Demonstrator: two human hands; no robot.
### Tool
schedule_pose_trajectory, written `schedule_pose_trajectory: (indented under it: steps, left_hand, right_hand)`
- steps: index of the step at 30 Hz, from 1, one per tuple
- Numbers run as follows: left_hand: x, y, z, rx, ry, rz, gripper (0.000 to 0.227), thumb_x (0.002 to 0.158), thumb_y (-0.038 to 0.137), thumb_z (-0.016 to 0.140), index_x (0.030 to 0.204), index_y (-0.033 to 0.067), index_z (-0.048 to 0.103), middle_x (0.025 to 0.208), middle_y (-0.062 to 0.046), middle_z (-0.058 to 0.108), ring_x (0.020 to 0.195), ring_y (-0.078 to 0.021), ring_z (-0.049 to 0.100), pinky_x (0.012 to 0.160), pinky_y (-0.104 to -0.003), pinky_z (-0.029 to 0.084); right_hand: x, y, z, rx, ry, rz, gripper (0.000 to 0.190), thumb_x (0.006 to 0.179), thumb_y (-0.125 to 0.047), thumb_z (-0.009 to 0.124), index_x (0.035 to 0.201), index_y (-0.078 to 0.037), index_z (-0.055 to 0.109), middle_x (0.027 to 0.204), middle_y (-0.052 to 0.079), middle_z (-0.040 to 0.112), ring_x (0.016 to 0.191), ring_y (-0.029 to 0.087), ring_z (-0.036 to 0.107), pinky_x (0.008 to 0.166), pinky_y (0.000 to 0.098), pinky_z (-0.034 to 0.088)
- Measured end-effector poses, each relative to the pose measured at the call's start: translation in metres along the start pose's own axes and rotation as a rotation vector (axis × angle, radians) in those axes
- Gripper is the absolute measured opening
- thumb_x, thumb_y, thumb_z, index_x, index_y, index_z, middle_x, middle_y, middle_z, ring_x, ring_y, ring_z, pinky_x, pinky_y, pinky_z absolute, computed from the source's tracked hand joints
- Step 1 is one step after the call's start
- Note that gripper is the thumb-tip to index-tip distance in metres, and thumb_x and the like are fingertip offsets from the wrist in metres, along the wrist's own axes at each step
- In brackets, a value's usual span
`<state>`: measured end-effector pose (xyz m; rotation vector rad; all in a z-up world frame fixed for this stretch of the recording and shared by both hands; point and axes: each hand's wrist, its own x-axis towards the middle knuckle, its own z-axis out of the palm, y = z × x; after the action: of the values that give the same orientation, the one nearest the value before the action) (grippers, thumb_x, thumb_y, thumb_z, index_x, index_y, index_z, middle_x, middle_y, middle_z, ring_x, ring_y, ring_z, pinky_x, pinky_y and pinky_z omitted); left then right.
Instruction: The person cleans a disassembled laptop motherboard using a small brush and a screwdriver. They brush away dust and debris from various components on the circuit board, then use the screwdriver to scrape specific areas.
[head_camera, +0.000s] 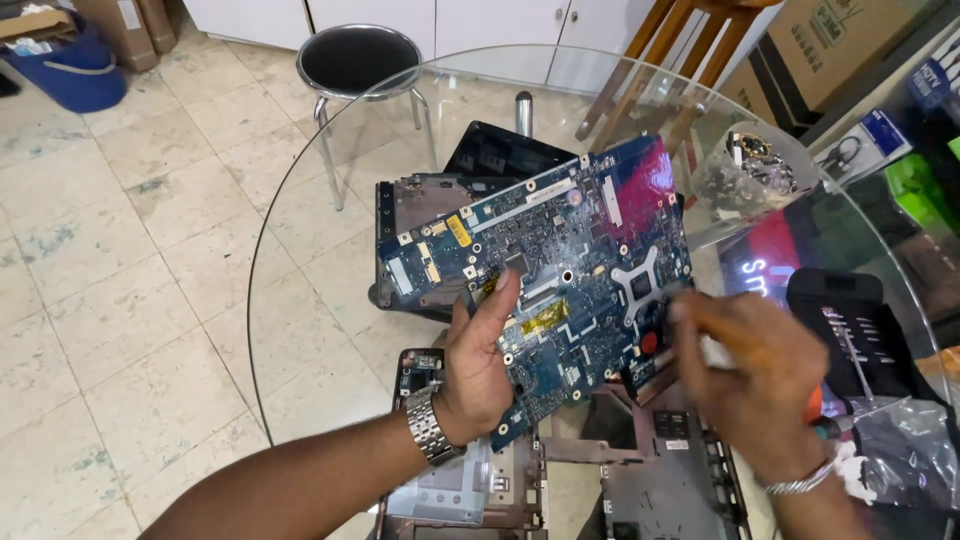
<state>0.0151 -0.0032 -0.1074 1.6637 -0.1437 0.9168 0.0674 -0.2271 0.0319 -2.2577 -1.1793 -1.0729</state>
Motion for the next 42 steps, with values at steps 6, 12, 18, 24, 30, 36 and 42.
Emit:
schedule_pose_trajectory:
  steps: [6, 12, 18, 24, 30, 36, 42]
  left_hand:
    - [-0.004, 0.003, 0.0, 0.041, -0.112, -0.015, 0.046, 0.108, 0.003, 0.046, 0.15, 0.0205, 0.047, 0.155, -0.013, 0.052, 0.144, -0.0327, 0.053, 0.128, -0.071, 0.008]
    - [-0.008, 0.002, 0.003, -0.011, -0.102, -0.023, 0.047, 0.106, 0.0, 0.051, 0.149, 0.0192, 0.05, 0.153, -0.008, 0.054, 0.143, -0.0298, 0.055, 0.13, -0.067, 0.003]
    - [-0.012, 0.001, 0.001, 0.016, -0.145, 0.009, 0.05, 0.107, -0.004, 0.044, 0.15, 0.0218, 0.048, 0.154, -0.007, 0.053, 0.144, -0.0299, 0.055, 0.128, -0.072, 0.009]
    - [-0.012, 0.004, -0.001, -0.022, -0.187, 0.01, 0.055, 0.104, -0.012, 0.043, 0.15, 0.0191, 0.047, 0.154, -0.008, 0.053, 0.145, -0.0327, 0.053, 0.128, -0.073, 0.007]
    - [-0.011, 0.001, -0.001, 0.009, -0.207, 0.052, 0.041, 0.11, 0.005, 0.048, 0.148, 0.0209, 0.05, 0.152, -0.003, 0.055, 0.142, -0.0306, 0.058, 0.127, -0.075, 0.013]
    - [-0.017, -0.004, -0.007, 0.007, -0.248, 0.071, 0.053, 0.102, -0.009, 0.054, 0.146, 0.0198, 0.052, 0.151, 0.001, 0.056, 0.141, -0.0259, 0.057, 0.128, -0.074, 0.015]
    - [-0.01, 0.001, -0.003, -0.105, -0.306, 0.057, 0.043, 0.107, 0.003, 0.054, 0.146, 0.0218, 0.053, 0.15, -0.001, 0.057, 0.14, -0.0274, 0.058, 0.13, -0.068, 0.018]
  right_hand:
    - [-0.002, -0.054, 0.0, 0.094, -0.234, -0.25, 0.025, 0.096, -0.006, 0.075, 0.11, -0.019, 0.06, 0.049, -0.01, 0.047, 0.042, 0.011, 0.04, 0.031, 0.024, 0.027]
    - [0.004, 0.012, -0.001, 0.069, 0.076, 0.038, 0.009, 0.099, 0.007, 0.079, 0.093, 0.01, 0.073, 0.086, 0.02, 0.071, 0.069, 0.025, 0.064, 0.06, 0.0343, 0.05]
    - [0.008, -0.074, -0.01, 0.394, -0.148, -0.2, 0.036, 0.09, -0.003, 0.082, 0.12, 0.007, 0.065, 0.087, 0.012, 0.07, 0.069, 0.019, 0.063, 0.059, 0.033, 0.056]
    - [0.013, 0.012, -0.005, 0.028, 0.108, 0.065, 0.003, 0.104, 0.009, 0.078, 0.102, 0.01, 0.08, 0.091, 0.019, 0.075, 0.071, 0.026, 0.062, 0.067, 0.0381, 0.048]
    - [0.015, -0.064, -0.009, 0.479, -0.131, -0.154, 0.03, 0.09, -0.005, 0.079, 0.113, 0.009, 0.066, 0.094, 0.015, 0.069, 0.074, 0.023, 0.061, 0.062, 0.0294, 0.056]
    - [0.007, 0.008, -0.006, 0.144, 0.12, -0.048, 0.016, 0.098, 0.012, 0.079, 0.109, 0.002, 0.073, 0.094, 0.017, 0.079, 0.076, 0.022, 0.072, 0.064, 0.0311, 0.054]
    - [0.019, -0.059, -0.016, 0.388, -0.124, -0.168, 0.027, 0.095, -0.008, 0.073, 0.117, 0.006, 0.064, 0.101, 0.018, 0.072, 0.075, 0.022, 0.064, 0.063, 0.0312, 0.056]
